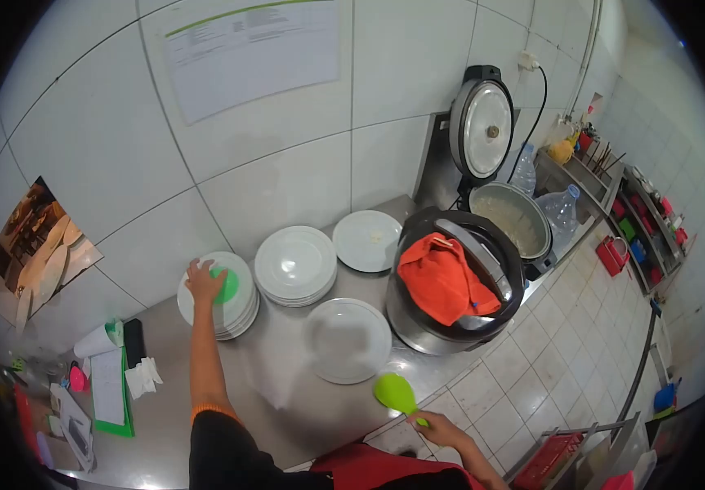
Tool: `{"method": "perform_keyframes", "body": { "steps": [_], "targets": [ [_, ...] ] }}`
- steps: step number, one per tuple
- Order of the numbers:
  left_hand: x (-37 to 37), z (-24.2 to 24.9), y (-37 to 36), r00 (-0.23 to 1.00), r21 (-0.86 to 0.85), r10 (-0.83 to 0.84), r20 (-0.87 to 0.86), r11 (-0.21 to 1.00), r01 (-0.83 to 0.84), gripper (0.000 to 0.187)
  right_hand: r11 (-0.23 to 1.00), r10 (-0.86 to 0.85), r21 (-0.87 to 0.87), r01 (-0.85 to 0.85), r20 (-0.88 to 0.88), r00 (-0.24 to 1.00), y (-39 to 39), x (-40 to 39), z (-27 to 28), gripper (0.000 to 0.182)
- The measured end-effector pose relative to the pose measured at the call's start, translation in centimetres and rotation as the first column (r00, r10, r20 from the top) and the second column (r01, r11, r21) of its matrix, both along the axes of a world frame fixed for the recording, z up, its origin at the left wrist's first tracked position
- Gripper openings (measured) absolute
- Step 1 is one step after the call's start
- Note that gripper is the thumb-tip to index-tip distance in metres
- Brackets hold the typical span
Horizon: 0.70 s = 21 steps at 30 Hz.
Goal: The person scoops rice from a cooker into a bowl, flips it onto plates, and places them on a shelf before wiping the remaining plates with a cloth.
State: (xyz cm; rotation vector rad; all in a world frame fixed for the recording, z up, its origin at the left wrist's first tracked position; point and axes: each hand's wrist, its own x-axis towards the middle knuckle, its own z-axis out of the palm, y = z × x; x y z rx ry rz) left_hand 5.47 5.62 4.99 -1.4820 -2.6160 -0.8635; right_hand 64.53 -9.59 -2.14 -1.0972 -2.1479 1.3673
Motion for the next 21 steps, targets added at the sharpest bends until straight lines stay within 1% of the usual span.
{"method": "perform_keyframes", "body": {
  "steps": [1,2,3,4,5,6,7,8,9,10,11,13,14,15,16,17,18,19,20,21],
  "targets": [
    [1.6,-0.3,-0.2,0.968,-0.242,0.199,-0.152,0.942,-0.231,0.073,0.995,-0.058,-0.076,0.058,0.009,0.998,-2.0,3.1,1.3,0.020],
    [1.5,-2.0,-0.2,0.958,-0.384,0.258,-0.124,0.878,-0.286,0.088,0.987,-0.122,-0.102,0.125,0.030,0.992,-3.8,6.3,1.4,0.022],
    [2.1,-1.6,-0.5,0.956,-0.390,0.261,-0.131,0.873,-0.292,0.088,0.975,-0.185,-0.116,0.189,0.039,0.982,-4.8,8.8,1.2,0.024],
    [3.0,-0.6,-0.9,0.946,-0.457,0.263,-0.192,0.829,-0.323,0.092,0.976,-0.180,-0.120,0.183,0.034,0.983,-5.2,11.0,2.0,0.024],
    [4.2,0.1,-1.4,0.932,-0.521,0.260,-0.252,0.776,-0.357,0.097,0.904,-0.300,-0.291,0.314,0.090,0.949,-5.7,13.2,3.0,0.023],
    [5.4,0.5,-2.0,0.928,-0.522,0.268,-0.260,0.769,-0.369,0.097,0.786,-0.398,-0.444,0.430,0.169,0.902,-5.9,15.3,3.2,0.024],
    [6.6,0.9,-3.1,0.920,-0.471,0.354,-0.167,0.791,-0.390,0.098,0.790,-0.381,-0.454,0.413,0.166,0.910,-5.9,17.4,2.4,0.024],
    [7.7,1.2,-4.4,0.897,-0.416,0.436,-0.066,0.806,-0.422,0.099,0.771,-0.463,-0.429,0.471,0.132,0.877,-5.8,19.6,1.5,0.024],
    [8.4,1.0,-5.8,0.885,-0.417,0.460,-0.075,0.791,-0.447,0.099,0.747,-0.538,-0.408,0.525,0.093,0.838,-5.3,21.5,0.9,0.024],
    [8.9,0.2,-7.3,0.859,-0.262,0.512,-0.002,0.829,-0.495,0.097,0.754,-0.561,-0.373,0.540,0.061,0.825,-4.5,23.3,0.6,0.024],
    [9.7,-0.5,-9.0,0.833,-0.098,0.548,0.075,0.835,-0.541,0.094,0.769,-0.537,-0.380,0.514,0.053,0.842,-3.7,25.1,0.6,0.024],
    [11.9,-2.7,-12.4,0.754,0.128,0.657,0.003,0.748,-0.651,0.089,0.777,-0.515,-0.344,0.528,0.137,0.846,-0.9,28.6,0.7,0.023],
    [13.4,-4.3,-14.7,0.759,0.143,0.651,0.011,0.750,-0.645,0.087,0.795,-0.459,-0.339,0.503,0.205,0.864,0.4,30.6,0.3,0.025],
    [15.1,-5.7,-16.7,0.767,0.155,0.641,0.019,0.756,-0.636,0.085,0.807,-0.442,-0.340,0.482,0.193,0.876,2.3,32.1,-0.2,0.025],
    [18.7,-5.3,-17.8,0.751,-0.039,0.660,0.024,0.752,-0.659,0.085,0.909,-0.385,-0.110,0.401,0.142,0.912,4.0,33.4,-1.0,0.027],
    [22.6,-5.0,-18.9,0.734,-0.239,0.679,0.031,0.718,-0.654,0.085,0.944,-0.317,0.130,0.302,0.110,0.942,5.3,34.9,-1.4,0.031],
    [24.2,-8.0,-20.5,0.753,-0.264,0.658,0.010,0.728,-0.633,0.084,0.950,-0.298,0.127,0.284,0.114,0.948,7.0,36.4,-1.2,0.031],
    [25.6,-10.5,-21.4,0.769,-0.287,0.639,-0.006,0.736,-0.613,0.084,0.949,-0.272,0.198,0.245,0.124,0.954,9.2,37.6,-0.7,0.037],
    [27.8,-10.5,-21.6,0.754,-0.287,0.657,-0.002,0.722,-0.630,0.084,0.941,-0.245,0.270,0.202,0.134,0.960,11.5,38.2,-0.1,0.045],
    [31.1,-9.8,-21.5,0.734,-0.279,0.672,-0.098,0.689,-0.668,0.085,0.945,-0.220,0.275,0.176,0.138,0.966,13.5,38.6,1.4,0.045]
  ]
}}
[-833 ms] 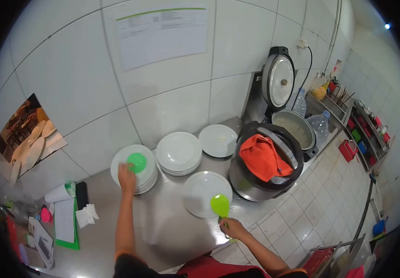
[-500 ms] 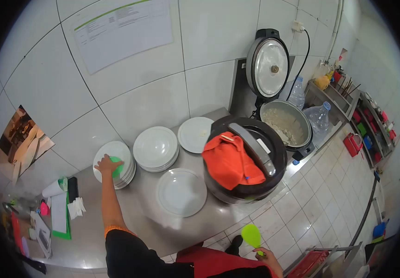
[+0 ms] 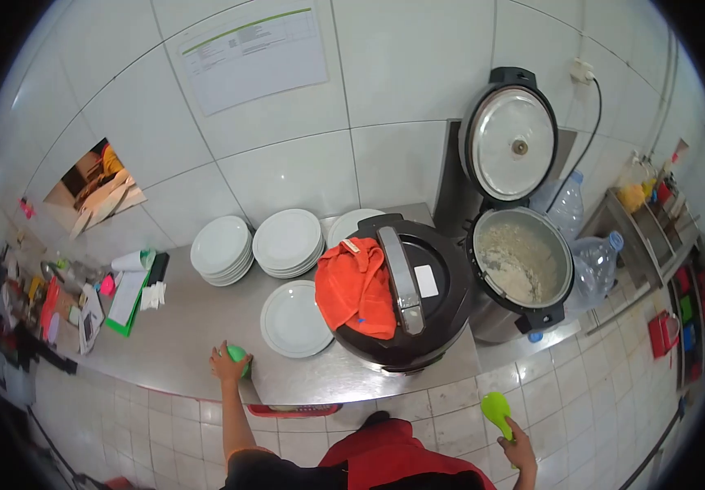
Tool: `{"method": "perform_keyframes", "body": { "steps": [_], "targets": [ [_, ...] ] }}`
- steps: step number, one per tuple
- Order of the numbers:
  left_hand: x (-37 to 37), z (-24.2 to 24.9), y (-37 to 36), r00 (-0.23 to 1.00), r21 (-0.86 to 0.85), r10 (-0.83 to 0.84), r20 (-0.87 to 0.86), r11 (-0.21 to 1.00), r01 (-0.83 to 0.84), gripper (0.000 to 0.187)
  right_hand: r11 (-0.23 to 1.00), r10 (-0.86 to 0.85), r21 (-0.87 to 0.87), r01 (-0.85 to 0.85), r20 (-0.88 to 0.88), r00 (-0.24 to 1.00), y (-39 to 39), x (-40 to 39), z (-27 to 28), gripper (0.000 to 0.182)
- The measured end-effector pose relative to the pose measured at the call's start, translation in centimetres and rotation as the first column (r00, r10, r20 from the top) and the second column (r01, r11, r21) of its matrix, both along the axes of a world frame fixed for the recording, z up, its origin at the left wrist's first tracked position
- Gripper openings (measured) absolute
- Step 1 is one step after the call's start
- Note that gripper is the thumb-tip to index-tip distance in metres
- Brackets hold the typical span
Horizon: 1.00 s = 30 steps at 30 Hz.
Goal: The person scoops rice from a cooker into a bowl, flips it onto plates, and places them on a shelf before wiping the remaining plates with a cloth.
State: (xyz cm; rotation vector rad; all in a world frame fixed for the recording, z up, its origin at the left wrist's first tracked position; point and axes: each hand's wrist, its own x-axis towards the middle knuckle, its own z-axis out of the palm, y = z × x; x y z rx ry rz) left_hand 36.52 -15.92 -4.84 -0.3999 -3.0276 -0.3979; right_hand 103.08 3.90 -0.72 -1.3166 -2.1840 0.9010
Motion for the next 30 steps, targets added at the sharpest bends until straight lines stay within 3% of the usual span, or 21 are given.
{"method": "perform_keyframes", "body": {
  "steps": [1,2,4,6,7,8,9,10,12,13,14,16,18,19,21,24,26,28,29,30],
  "targets": [
    [2.4,0.2,0.2,0.997,-0.058,0.024,-0.073,0.998,-0.028,0.085,0.954,-0.084,-0.280,0.105,0.086,0.993,1.8,0.5,2.4,0.048],
    [3.1,-0.5,0.2,0.997,-0.054,0.053,-0.063,0.997,-0.057,0.085,0.822,-0.140,-0.523,0.226,0.201,0.970,3.6,1.2,4.1,0.053],
    [3.6,-2.0,-0.3,0.990,0.147,0.102,-0.101,0.985,-0.086,0.084,0.819,-0.057,-0.544,0.183,0.241,0.969,7.5,2.0,5.3,0.055],
    [4.3,-2.7,-0.6,0.983,0.131,0.151,-0.103,0.982,-0.137,0.083,0.745,0.187,-0.661,0.087,0.332,0.925,11.4,1.2,7.3,0.047],
    [4.3,-3.1,0.0,0.979,0.121,0.167,-0.112,0.981,-0.154,0.082,0.750,0.179,-0.654,0.102,0.348,0.920,13.3,1.0,7.9,0.047],
    [3.8,-4.5,-0.4,0.981,0.148,0.143,-0.129,0.981,-0.124,0.080,0.708,0.330,-0.706,-0.034,0.288,0.899,15.2,1.0,8.6,0.044],
    [4.3,-4.2,-0.1,0.974,0.187,0.213,-0.082,0.963,-0.194,0.079,0.645,0.462,-0.748,-0.156,0.220,0.859,16.8,1.2,9.1,0.040],
    [4.8,-4.2,-0.1,0.970,0.187,0.230,-0.079,0.959,-0.212,0.080,0.659,0.424,-0.744,-0.110,0.247,0.871,18.5,1.5,9.6,0.040],
    [5.8,-4.3,0.0,0.944,0.296,0.329,-0.005,0.903,-0.312,0.082,0.599,0.366,-0.792,-0.117,0.141,0.920,20.7,2.7,10.8,0.034],
    [6.2,-5.3,-1.0,0.959,0.463,0.284,-0.015,0.852,-0.245,0.079,0.598,0.335,-0.798,-0.073,0.167,0.927,21.5,3.7,12.1,0.034],
    [6.9,-6.3,-1.3,0.967,0.626,0.253,-0.034,0.760,-0.177,0.075,0.623,0.325,-0.778,-0.083,0.161,0.932,22.7,4.4,13.5,0.033],
    [10.2,-4.8,-0.4,0.937,0.848,0.237,0.256,0.409,-0.336,0.067,0.647,0.303,-0.758,-0.080,0.159,0.940,25.0,6.5,15.0,0.032],
    [13.5,-3.8,-0.4,0.883,0.880,0.227,0.411,0.153,-0.450,0.061,0.587,0.184,-0.808,-0.057,0.064,0.981,27.5,8.9,16.1,0.031],
    [15.1,-3.4,-1.0,0.880,0.876,0.227,0.416,0.160,-0.455,0.061,0.627,0.141,-0.777,-0.056,0.042,0.989,28.9,9.6,16.6,0.027],
    [18.5,-2.4,-1.3,0.779,0.751,-0.098,0.619,-0.215,-0.624,0.058,0.637,0.107,-0.769,-0.052,0.021,0.994,33.0,9.5,17.6,0.023],
    [25.8,0.1,1.0,0.723,0.708,-0.052,0.688,-0.169,-0.686,0.056,0.754,0.152,-0.639,-0.150,-0.052,0.987,41.1,8.0,15.6,0.016],
    [30.2,-1.7,0.5,0.719,0.704,0.017,0.695,-0.221,-0.675,0.056,0.941,0.248,-0.256,-0.224,0.069,0.966,45.9,3.8,14.1,0.016],
    [35.1,-2.1,2.2,0.734,0.625,-0.140,0.665,-0.434,-0.649,0.058,0.959,0.278,0.005,-0.282,0.156,0.948,49.1,-2.2,12.8,0.021],
    [37.6,-2.5,3.4,0.739,0.630,-0.126,0.662,-0.440,-0.640,0.058,0.916,0.394,0.008,-0.400,0.152,0.906,51.2,-4.9,9.5,0.026],
    [40.4,-2.9,4.5,0.754,0.643,-0.165,0.636,-0.426,-0.636,0.059,0.836,0.541,-0.062,-0.546,0.268,0.797,52.9,-7.7,7.3,0.028]
  ]
}}
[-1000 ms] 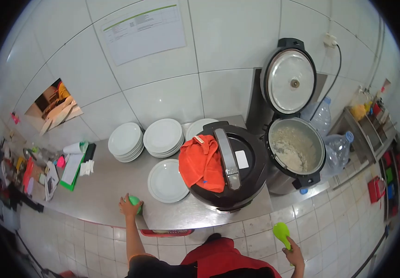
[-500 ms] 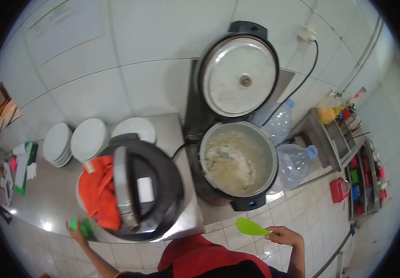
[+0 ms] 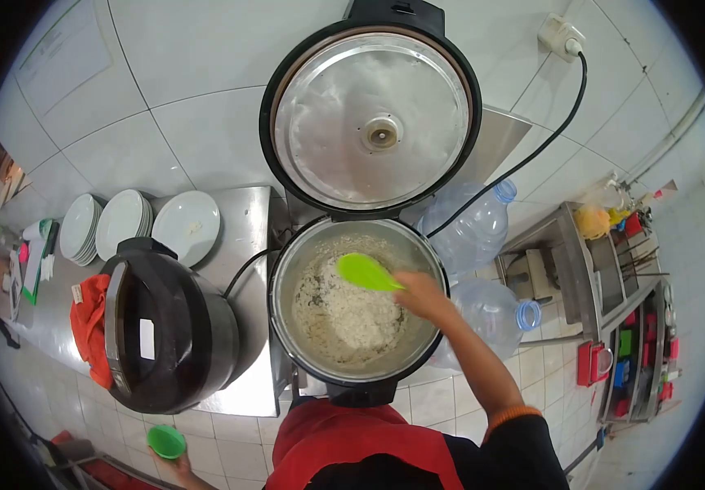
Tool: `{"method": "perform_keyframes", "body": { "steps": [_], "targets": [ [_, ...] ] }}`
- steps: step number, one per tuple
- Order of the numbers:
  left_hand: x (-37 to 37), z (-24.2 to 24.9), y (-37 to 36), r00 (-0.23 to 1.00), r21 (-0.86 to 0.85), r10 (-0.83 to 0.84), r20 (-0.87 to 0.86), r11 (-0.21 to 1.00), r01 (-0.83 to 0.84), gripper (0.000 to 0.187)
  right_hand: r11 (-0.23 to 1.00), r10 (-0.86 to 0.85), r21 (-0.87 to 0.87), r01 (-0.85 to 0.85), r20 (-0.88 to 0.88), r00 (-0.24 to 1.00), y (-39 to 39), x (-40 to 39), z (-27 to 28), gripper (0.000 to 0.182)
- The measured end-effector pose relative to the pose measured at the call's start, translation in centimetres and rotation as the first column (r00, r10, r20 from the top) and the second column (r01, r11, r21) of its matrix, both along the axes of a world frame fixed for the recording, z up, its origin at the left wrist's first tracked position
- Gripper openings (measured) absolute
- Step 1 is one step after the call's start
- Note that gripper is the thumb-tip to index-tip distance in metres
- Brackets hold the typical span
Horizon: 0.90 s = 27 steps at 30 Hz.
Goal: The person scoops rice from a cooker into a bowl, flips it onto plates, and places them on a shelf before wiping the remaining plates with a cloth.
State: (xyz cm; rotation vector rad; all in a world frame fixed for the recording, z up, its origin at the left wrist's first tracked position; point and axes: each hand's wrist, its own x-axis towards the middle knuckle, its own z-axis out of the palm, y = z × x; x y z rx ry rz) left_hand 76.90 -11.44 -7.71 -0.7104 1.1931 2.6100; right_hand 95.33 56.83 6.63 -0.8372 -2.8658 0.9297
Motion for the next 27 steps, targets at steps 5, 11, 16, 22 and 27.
{"method": "perform_keyframes", "body": {
  "steps": [5,11,16,22,27],
  "targets": [
    [12.7,-2.6,3.2,0.985,0.028,0.087,0.150,0.995,-0.092,0.058,0.928,0.149,0.240,-0.284,0.461,0.875,2.8,-9.4,-13.8,0.023],
    [26.8,-4.8,5.3,0.854,-0.181,0.240,0.462,0.968,-0.174,0.058,0.820,0.392,0.172,-0.545,0.524,0.756,-0.1,-10.2,-13.6,0.022],
    [31.2,-7.2,6.1,0.742,-0.177,0.238,0.626,0.971,-0.162,0.057,0.881,0.269,0.202,-0.428,0.530,0.804,2.6,-13.1,-14.3,0.020],
    [30.9,-9.1,5.6,0.697,-0.134,0.184,0.693,0.983,-0.126,0.056,0.823,0.353,0.222,-0.523,0.521,0.777,-1.2,-13.3,-15.6,0.019],
    [28.1,-10.2,3.2,0.723,-0.094,0.142,0.676,0.990,-0.106,0.056,0.672,0.578,0.305,-0.675,0.354,0.735,-5.8,-7.5,-15.1,0.015]
  ]
}}
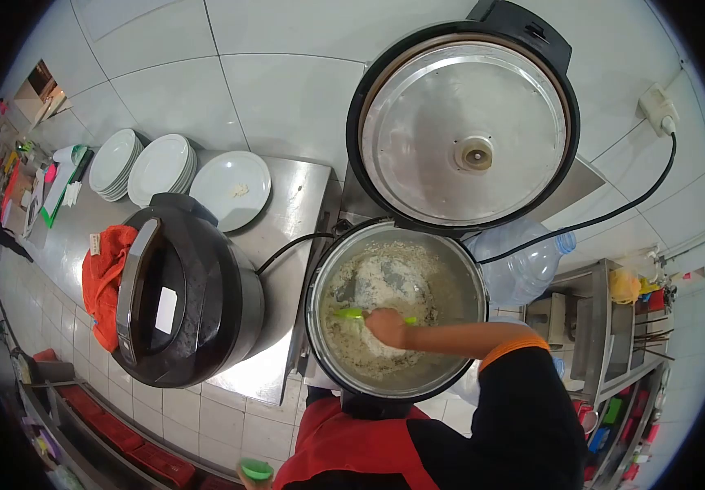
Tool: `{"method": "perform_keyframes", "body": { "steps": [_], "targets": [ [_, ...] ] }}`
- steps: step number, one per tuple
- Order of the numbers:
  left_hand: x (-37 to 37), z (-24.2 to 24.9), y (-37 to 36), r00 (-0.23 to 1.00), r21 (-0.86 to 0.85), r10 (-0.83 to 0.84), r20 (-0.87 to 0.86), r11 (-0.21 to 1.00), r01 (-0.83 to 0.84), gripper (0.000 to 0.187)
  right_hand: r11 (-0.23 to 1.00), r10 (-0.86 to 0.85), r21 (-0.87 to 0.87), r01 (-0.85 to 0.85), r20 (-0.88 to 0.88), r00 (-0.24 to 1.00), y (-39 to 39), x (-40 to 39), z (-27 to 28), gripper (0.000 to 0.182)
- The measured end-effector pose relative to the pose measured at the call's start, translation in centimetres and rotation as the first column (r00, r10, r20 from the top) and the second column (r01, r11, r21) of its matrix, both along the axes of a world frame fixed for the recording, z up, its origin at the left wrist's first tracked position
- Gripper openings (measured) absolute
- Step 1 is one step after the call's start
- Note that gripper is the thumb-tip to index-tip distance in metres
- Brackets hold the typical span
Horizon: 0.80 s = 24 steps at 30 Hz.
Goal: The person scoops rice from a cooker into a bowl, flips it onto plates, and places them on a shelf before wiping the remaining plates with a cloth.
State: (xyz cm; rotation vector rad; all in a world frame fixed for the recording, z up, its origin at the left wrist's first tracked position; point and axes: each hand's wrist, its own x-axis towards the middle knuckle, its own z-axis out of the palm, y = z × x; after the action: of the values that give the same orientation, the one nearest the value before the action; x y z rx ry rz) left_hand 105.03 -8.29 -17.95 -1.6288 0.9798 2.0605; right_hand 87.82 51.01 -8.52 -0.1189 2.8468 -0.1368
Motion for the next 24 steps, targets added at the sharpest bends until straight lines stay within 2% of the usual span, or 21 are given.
{"method": "perform_keyframes", "body": {
  "steps": [1,2,3,4,6,8,9,10,11,13,15,16,17,18,20,21,23,24],
  "targets": [
    [-0.6,-0.4,-0.4,1.000,0.008,0.001,-0.010,1.000,0.000,0.056,1.000,-0.004,0.000,0.004,0.004,1.000,1.3,0.1,-0.2,0.015],
    [-1.2,-0.6,-0.5,1.000,0.008,-0.003,-0.006,1.000,0.003,0.056,0.994,-0.079,0.075,0.084,-0.064,0.995,3.8,-0.3,-0.5,0.014],
    [-2.3,-0.6,-0.4,0.995,0.003,-0.090,-0.045,0.996,0.090,0.056,0.976,-0.146,0.144,0.166,-0.137,0.980,5.4,-1.1,-0.7,0.013],
    [-3.5,-0.5,-0.3,0.981,-0.007,-0.178,-0.081,0.984,0.178,0.055,0.975,-0.149,0.143,0.168,-0.131,0.980,6.3,-1.7,-1.1,0.013],
    [-4.5,-1.3,-0.6,0.947,0.027,-0.299,-0.118,0.952,0.304,0.054,0.931,-0.278,0.258,0.260,0.036,0.960,7.5,-2.4,-1.5,0.015],
    [-5.1,-2.1,-0.1,0.931,0.048,-0.345,-0.120,0.934,0.353,0.052,0.868,-0.365,0.371,0.331,0.024,0.931,1.6,-0.7,-4.3,0.018],
    [-5.1,-2.3,0.0,0.915,0.064,-0.386,-0.120,0.916,0.395,0.049,0.948,-0.263,0.197,0.251,0.038,0.964,-1.1,0.6,-3.1,0.018],
    [-4.9,-2.5,0.1,0.914,0.065,-0.388,-0.115,0.916,0.397,0.049,0.960,-0.278,-0.025,0.278,-0.007,0.961,-3.6,2.4,-3.2,0.022],
    [-4.9,-2.8,0.2,0.912,0.087,-0.393,-0.114,0.911,0.404,0.046,0.959,-0.283,-0.025,0.283,-0.003,0.959,-2.6,2.4,-3.1,0.022],
    [-4.9,-1.6,1.2,0.909,0.112,-0.403,-0.108,0.903,0.414,0.043,0.948,-0.153,-0.270,0.169,0.080,0.985,2.4,1.8,-2.0,0.023],
    [-6.5,3.7,5.0,0.819,-0.162,-0.566,-0.097,0.821,0.548,0.038,0.899,-0.416,-0.016,0.437,0.276,0.866,7.2,-1.3,0.5,0.025],
    [-6.2,3.5,4.7,0.819,-0.162,-0.566,-0.094,0.821,0.548,0.038,0.847,-0.509,-0.010,0.531,0.275,0.816,9.2,-1.8,0.5,0.026],
    [-6.0,3.0,4.3,0.883,-0.085,-0.468,-0.047,0.882,0.463,0.036,0.785,-0.595,-0.003,0.619,0.271,0.757,10.5,-2.1,-0.1,0.027],
    [-5.9,2.4,4.0,0.931,-0.014,-0.366,0.008,0.931,0.366,0.034,0.786,-0.595,-0.003,0.619,0.270,0.757,10.2,-1.6,-1.8,0.027],
    [-5.4,1.6,3.2,0.943,0.082,-0.332,0.006,0.940,0.331,0.035,0.877,-0.352,-0.270,0.397,0.199,0.914,8.3,-0.5,-4.9,0.028],
    [-5.1,1.2,2.8,0.941,0.124,-0.338,-0.007,0.934,0.336,0.035,0.876,-0.351,-0.272,0.398,0.206,0.914,6.7,-1.1,-3.8,0.028],
    [-4.8,0.4,1.9,0.932,0.193,-0.362,-0.037,0.912,0.362,0.035,0.916,-0.204,-0.254,0.310,0.369,0.907,3.8,-1.9,-1.3,0.032],
    [-4.7,0.3,1.6,0.927,0.226,-0.372,-0.052,0.899,0.374,0.035,0.916,-0.202,-0.257,0.309,0.372,0.906,3.6,-1.8,-0.7,0.032]
  ]
}}
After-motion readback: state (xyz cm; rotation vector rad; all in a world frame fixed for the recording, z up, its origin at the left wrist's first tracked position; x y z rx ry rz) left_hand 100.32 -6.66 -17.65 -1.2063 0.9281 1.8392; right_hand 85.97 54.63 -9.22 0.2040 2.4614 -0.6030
